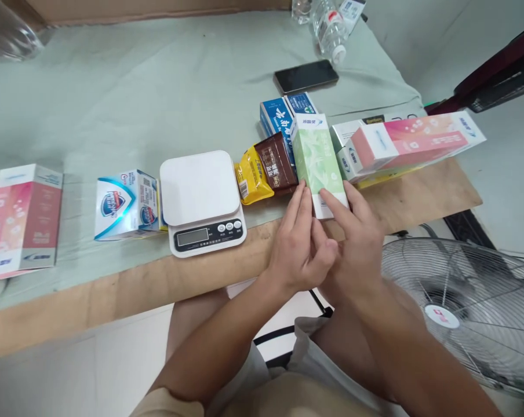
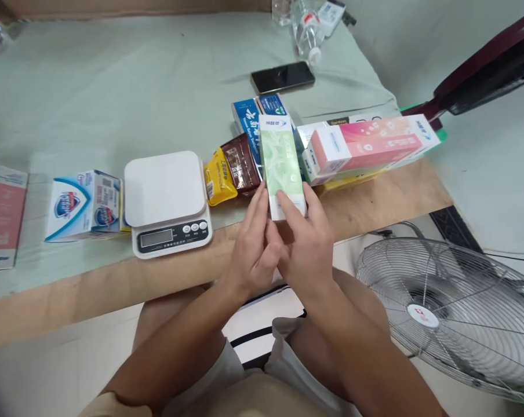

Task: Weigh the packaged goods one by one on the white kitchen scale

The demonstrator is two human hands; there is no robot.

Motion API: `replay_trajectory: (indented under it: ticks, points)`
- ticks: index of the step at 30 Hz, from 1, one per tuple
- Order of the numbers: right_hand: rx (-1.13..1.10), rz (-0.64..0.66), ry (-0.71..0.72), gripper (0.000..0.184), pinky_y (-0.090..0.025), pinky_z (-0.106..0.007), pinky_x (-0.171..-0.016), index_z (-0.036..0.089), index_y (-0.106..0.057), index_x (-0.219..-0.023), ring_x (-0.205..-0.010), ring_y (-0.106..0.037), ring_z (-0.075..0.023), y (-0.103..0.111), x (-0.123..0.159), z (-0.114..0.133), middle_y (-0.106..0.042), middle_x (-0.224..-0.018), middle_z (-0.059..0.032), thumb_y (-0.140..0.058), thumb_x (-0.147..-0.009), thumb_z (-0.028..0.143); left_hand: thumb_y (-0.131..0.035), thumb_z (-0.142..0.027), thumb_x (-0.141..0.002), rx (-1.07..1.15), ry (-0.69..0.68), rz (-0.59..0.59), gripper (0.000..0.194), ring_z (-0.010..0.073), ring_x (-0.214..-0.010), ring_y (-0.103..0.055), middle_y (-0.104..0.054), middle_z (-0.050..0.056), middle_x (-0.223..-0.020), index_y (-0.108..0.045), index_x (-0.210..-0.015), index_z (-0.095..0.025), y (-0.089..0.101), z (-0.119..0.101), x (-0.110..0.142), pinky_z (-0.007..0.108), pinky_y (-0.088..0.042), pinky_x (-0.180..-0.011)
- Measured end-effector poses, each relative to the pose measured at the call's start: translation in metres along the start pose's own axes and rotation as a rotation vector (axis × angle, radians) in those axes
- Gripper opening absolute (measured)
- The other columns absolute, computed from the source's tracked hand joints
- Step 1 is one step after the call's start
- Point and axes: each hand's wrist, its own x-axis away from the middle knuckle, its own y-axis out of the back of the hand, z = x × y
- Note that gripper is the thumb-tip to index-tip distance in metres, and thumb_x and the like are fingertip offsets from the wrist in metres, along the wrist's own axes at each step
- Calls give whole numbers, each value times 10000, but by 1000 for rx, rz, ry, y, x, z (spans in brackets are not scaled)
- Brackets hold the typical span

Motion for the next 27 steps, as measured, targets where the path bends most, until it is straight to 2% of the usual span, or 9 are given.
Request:
replay_trajectory:
  ticks: [3, 6, 9, 12, 15, 18, 21, 24, 27]
  points:
    - [-23, -147, 78, 314, -631, -516, -1035, 209, -755, -1220, -1248, -728, -325, -2, -2, 12, -663, -1449, -190, -620, -985, 367, -279, -592, -1059, 9, -68, -49, 793, 359, -1648, -266, -256, 254, -1748, -159, -1681, -116, 9, -8, 0, 563, -327, -1325]
    - [-49, -229, 125, 286, -596, -560, -1092, 235, -757, -1184, -1295, -705, -336, -5, -5, 33, -654, -1469, -169, -613, -993, 391, -260, -599, -1053, -30, -104, -147, 748, 325, -1650, -276, -308, 164, -1749, -132, -1691, -230, 28, -16, -1, 533, -304, -1342]
    - [-87, -173, 131, 330, -573, -599, -1120, 258, -745, -1194, -1375, -648, -358, -14, -5, 56, -629, -1495, -148, -579, -1006, 473, -272, -562, -1055, -102, -100, -235, 694, 339, -1624, -338, -383, 157, -1709, -203, -1670, -247, 53, -20, 5, 563, -316, -1326]
    - [-132, -96, 162, 362, -571, -606, -1117, 261, -741, -1212, -1399, -619, -377, -32, 0, 74, -601, -1526, -149, -584, -999, 508, -286, -556, -1055, -155, -51, -337, 687, 368, -1561, -427, -438, 218, -1634, -337, -1619, -166, 75, -17, 18, 564, -371, -1285]
    - [-130, -79, 208, 359, -602, -563, -1078, 257, -753, -1202, -1352, -653, -353, -58, 6, 89, -620, -1501, -159, -565, -1014, 498, -286, -599, -1052, -184, 59, -411, 745, 371, -1499, -478, -461, 258, -1546, -420, -1569, -80, 93, -10, 34, 540, -428, -1240]
    - [-121, -67, 263, 368, -628, -515, -1038, 241, -760, -1213, -1307, -682, -319, -82, 11, 103, -645, -1462, -173, -532, -1041, 473, -244, -676, -1041, -215, 210, -377, 824, 359, -1474, -499, -475, 258, -1522, -428, -1566, -68, 109, -4, 46, 514, -459, -1215]
    - [-133, -17, 285, 379, -630, -502, -1017, 206, -738, -1264, -1277, -693, -317, -95, 14, 113, -653, -1430, -206, -540, -1044, 443, -214, -740, -1022, -221, 342, -323, 893, 348, -1485, -501, -455, 272, -1566, -399, -1579, -66, 122, -1, 53, 491, -485, -1195]
    - [-138, 31, 261, 443, -592, -555, -1063, 199, -675, -1353, -1332, -656, -346, -96, 16, 117, -610, -1481, -224, -587, -1014, 471, -228, -757, -1014, -205, 388, -320, 922, 368, -1547, -430, -402, 304, -1618, -386, -1576, -44, 131, -3, 57, 528, -443, -1233]
    - [-146, 117, 211, 521, -542, -594, -1124, 231, -600, -1443, -1441, -573, -369, -91, 13, 115, -520, -1595, -210, -613, -993, 493, -285, -714, -1027, -184, 390, -298, 861, 376, -1582, -383, -388, 299, -1648, -374, -1586, -65, 135, -4, 62, 579, -390, -1268]
